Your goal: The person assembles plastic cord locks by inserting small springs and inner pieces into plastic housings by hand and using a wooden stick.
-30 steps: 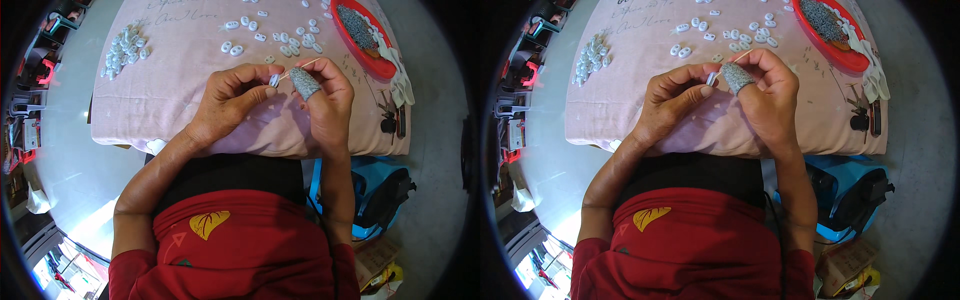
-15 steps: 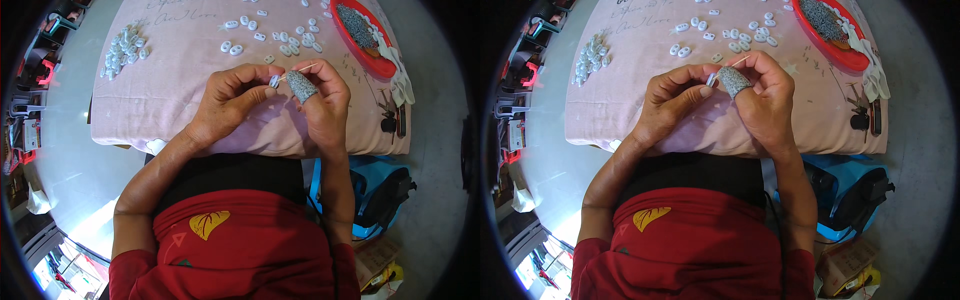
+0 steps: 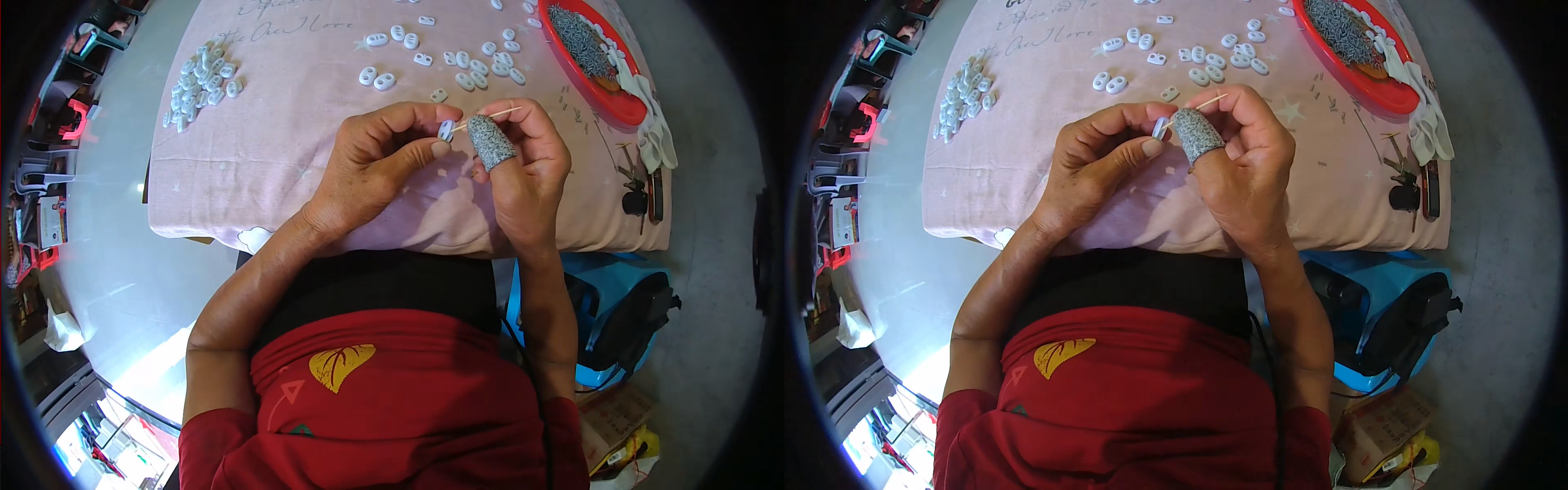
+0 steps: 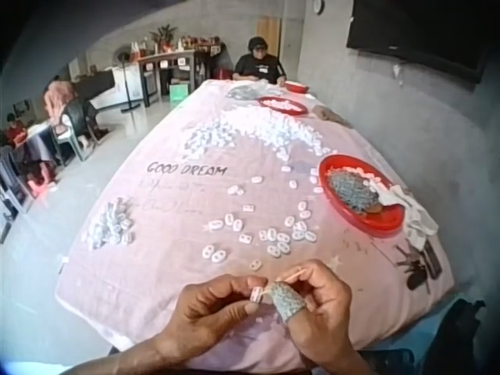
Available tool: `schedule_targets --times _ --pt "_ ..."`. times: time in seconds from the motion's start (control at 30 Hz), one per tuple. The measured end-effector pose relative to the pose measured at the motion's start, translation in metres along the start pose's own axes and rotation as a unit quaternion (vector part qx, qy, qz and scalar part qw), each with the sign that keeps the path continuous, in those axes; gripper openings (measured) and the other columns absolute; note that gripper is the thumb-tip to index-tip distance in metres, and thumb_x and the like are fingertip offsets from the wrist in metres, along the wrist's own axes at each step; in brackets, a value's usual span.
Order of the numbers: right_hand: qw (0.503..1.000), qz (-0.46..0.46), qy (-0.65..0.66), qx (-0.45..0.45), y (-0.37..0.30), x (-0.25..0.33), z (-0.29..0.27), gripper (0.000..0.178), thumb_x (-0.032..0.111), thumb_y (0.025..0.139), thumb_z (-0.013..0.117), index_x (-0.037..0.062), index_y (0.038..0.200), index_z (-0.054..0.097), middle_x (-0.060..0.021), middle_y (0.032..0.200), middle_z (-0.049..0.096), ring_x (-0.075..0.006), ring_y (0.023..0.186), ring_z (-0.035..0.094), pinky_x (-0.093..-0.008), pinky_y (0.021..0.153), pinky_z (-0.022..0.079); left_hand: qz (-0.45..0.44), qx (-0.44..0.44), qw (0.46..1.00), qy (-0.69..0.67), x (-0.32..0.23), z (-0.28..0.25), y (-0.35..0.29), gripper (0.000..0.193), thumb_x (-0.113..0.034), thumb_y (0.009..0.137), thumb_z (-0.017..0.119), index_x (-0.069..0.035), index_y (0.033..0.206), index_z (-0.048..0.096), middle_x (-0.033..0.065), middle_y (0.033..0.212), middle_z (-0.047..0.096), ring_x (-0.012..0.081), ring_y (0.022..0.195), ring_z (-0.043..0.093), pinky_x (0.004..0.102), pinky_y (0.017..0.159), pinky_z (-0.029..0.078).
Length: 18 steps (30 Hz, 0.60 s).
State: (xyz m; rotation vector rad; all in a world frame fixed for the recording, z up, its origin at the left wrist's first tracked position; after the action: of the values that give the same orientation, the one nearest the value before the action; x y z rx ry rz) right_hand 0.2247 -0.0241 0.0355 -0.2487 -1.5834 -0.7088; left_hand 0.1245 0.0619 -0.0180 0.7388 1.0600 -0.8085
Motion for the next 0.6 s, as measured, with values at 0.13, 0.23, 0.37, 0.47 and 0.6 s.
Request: schedule_targets --times 0.13,0.23,0.37,0.47,0.6 --pt "1.000 0.006 0.013 -0.006 0.000 0.001 0.001 0.013 -0.005 0.091 0.056 -0.0009 0.102 0.058 -0.0043 0.091 0.060 -0.0049 0.064 0.051 -0.0193 0.056 0.044 0.004 -0.001 1.000 -0.006 -0.001 0.000 0.000 0.029 0.001 0.095 0.061 0.001 0.124 0.063 0.0040 0.104 0.068 0.0078 0.094 0.061 0.0219 0.086 0.051" --pt "1.000 -0.021 -0.006 0.016 -0.002 0.007 0.004 0.014 -0.006 0.090 0.055 -0.0012 0.103 0.058 -0.0046 0.092 0.060 -0.0049 0.066 0.052 -0.0190 0.056 0.044 -0.002 -0.008 1.000 -0.001 -0.001 0.000 -0.001 0.028 0.001 0.095 0.061 0.002 0.123 0.063 0.0043 0.103 0.068 0.0079 0.092 0.062 0.0220 0.083 0.051" --pt "0.994 -0.076 -0.071 0.029 -0.003 0.012 0.005 0.015 -0.007 0.090 0.054 -0.0017 0.103 0.058 -0.0051 0.094 0.061 -0.0051 0.067 0.054 -0.0189 0.057 0.045 -0.004 -0.032 0.999 0.014 -0.001 -0.001 -0.002 0.027 0.001 0.095 0.061 0.003 0.122 0.062 0.0046 0.102 0.068 0.0078 0.090 0.062 0.0220 0.082 0.052" --pt "0.995 -0.074 -0.056 0.023 -0.001 0.012 0.004 0.015 -0.008 0.089 0.054 -0.0017 0.102 0.058 -0.0057 0.096 0.061 -0.0053 0.068 0.054 -0.0191 0.057 0.045 -0.014 -0.053 0.998 0.012 0.000 -0.006 -0.002 0.027 0.000 0.095 0.062 0.004 0.122 0.062 0.0045 0.100 0.068 0.0076 0.089 0.062 0.0222 0.081 0.052" --pt "0.999 -0.041 -0.018 0.002 0.000 0.006 0.000 0.013 -0.007 0.090 0.054 -0.0014 0.101 0.057 -0.0056 0.095 0.061 -0.0060 0.066 0.055 -0.0198 0.057 0.046 -0.016 -0.043 0.999 0.014 0.000 -0.005 -0.002 0.028 0.000 0.095 0.062 0.004 0.123 0.062 0.0037 0.099 0.067 0.0072 0.089 0.061 0.0219 0.081 0.052"
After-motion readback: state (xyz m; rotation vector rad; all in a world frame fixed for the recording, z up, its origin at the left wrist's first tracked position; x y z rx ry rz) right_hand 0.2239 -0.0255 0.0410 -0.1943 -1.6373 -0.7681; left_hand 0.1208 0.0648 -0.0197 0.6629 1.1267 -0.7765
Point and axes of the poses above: each hand's wrist, its own y-axis towards the middle knuckle, its own z-axis out of the palm, x = y × z, the point moved 10 cm from there along y, towards the middle knuckle
